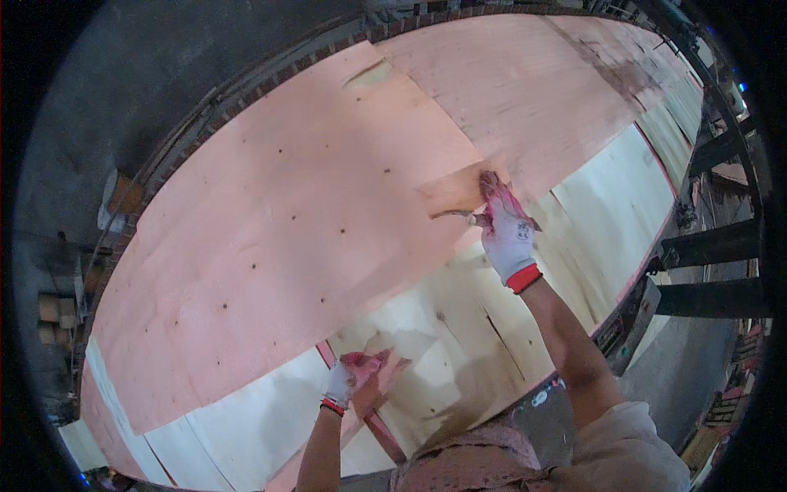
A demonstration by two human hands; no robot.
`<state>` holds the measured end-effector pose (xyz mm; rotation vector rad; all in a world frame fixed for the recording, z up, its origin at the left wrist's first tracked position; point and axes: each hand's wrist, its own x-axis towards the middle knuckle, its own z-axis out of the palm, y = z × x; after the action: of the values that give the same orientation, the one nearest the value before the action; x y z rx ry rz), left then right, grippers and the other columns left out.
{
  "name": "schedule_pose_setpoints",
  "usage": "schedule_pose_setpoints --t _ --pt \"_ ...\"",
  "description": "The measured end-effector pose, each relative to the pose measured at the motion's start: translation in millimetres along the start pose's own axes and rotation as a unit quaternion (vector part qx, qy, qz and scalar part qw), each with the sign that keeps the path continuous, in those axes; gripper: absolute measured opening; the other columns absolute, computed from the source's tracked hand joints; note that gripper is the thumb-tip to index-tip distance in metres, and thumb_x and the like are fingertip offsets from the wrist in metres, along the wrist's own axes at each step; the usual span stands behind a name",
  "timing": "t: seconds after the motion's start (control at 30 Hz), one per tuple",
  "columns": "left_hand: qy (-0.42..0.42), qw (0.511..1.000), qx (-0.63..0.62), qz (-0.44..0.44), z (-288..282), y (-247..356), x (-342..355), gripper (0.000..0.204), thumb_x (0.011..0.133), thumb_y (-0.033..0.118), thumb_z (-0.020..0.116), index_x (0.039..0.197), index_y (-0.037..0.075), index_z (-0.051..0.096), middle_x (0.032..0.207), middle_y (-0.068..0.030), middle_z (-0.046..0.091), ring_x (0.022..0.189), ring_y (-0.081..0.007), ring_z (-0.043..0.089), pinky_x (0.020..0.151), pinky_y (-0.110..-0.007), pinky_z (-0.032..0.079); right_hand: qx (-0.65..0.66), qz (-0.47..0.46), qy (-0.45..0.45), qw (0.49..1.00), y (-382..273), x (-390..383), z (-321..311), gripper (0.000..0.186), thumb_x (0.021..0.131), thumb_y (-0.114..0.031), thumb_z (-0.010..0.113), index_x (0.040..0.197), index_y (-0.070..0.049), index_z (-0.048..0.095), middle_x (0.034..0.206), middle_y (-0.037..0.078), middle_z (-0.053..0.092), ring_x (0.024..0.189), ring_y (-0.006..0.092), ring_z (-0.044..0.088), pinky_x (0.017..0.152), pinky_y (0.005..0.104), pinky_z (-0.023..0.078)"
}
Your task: The person places wooden veneer sheets onto a long work surface, tears and positions veneer strips, and aligns additional veneer sheets across the table.
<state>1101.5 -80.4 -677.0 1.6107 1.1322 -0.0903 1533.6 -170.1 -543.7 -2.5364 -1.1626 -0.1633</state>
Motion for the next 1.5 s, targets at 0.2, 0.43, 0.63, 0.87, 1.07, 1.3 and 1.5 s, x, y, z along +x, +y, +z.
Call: schedule_pose_setpoints --t 0.2,0.43,0.63,0.87,1.07,1.3,1.5 --pt "-0.083 0.989 -0.120 -0.027 11 -77 95 0.023 0.079 0.015 0.070 0.090 -0.004 0.064 0.080 -0.0080 0.067 0.079 -0.0146 0.061 0.074 -0.031 0.050 -0.044 -0.047 -0.046 0.997 -59 140 47 0.052 0.084 -0.010 0.044 0.135 -0.006 0.036 0.149 0.015 0.024 0.133 0.0332 0.031 0.106 0.0452 0.029" --pt "-0.190 0.789 -0.542 -0.220 18 -54 102 0.025 0.083 0.029 0.065 0.088 0.005 0.069 0.084 -0.0063 0.067 0.080 -0.0128 0.059 0.071 -0.033 0.049 -0.057 -0.119 0.036 0.991 -78 307 171 0.054 0.084 -0.010 0.044 0.137 -0.006 0.033 0.151 0.013 0.018 0.133 0.0346 0.030 0.102 0.0482 0.033" --pt "-0.137 0.980 -0.076 -0.124 22 -50 82 0.046 0.062 0.034 0.082 0.090 0.002 0.066 0.076 -0.0017 0.064 0.067 -0.0140 0.057 0.066 -0.027 0.048 -0.088 -0.088 0.036 0.992 -98 411 264 0.051 0.089 -0.015 0.037 0.140 -0.015 0.030 0.151 0.009 0.018 0.133 0.0323 0.030 0.100 0.0525 0.033" --pt "-0.235 0.941 0.137 -0.202 3 16 95 0.059 0.064 0.057 0.072 0.102 0.012 0.069 0.084 -0.0075 0.069 0.080 -0.0194 0.065 0.074 -0.030 0.049 -0.041 -0.134 -0.100 0.985 -83 469 294 0.030 0.079 -0.026 0.059 0.103 -0.008 0.061 0.104 0.017 0.063 0.094 0.0338 0.063 0.077 0.0456 0.050" --pt "-0.167 0.961 0.162 -0.147 7 0 85 0.063 0.063 0.063 0.069 0.101 0.013 0.069 0.093 -0.0093 0.069 0.088 -0.0246 0.065 0.078 -0.034 0.049 -0.054 -0.158 -0.126 0.978 -86 427 287 0.020 0.083 -0.019 0.053 0.094 -0.009 0.066 0.093 0.019 0.066 0.088 0.0336 0.065 0.073 0.0450 0.050" --pt "-0.118 0.973 0.200 -0.016 25 -45 88 0.050 0.070 0.045 0.069 0.108 0.013 0.065 0.104 -0.0101 0.066 0.095 -0.0288 0.063 0.082 -0.039 0.049 0.264 -0.242 -0.139 0.923 -121 178 209 0.022 0.081 -0.021 0.055 0.099 -0.011 0.064 0.092 0.011 0.064 0.082 0.0288 0.061 0.073 0.0379 0.049" --pt "-0.002 0.969 0.202 0.144 21 -63 78 0.055 0.081 0.057 0.053 0.103 0.007 0.064 0.099 -0.0130 0.067 0.093 -0.0288 0.062 0.081 -0.038 0.048 0.363 0.134 -0.382 0.839 -171 -129 76 0.070 0.079 -0.032 0.069 0.133 0.002 0.041 0.107 0.006 0.059 0.086 0.0114 0.055 0.078 0.0279 0.048"
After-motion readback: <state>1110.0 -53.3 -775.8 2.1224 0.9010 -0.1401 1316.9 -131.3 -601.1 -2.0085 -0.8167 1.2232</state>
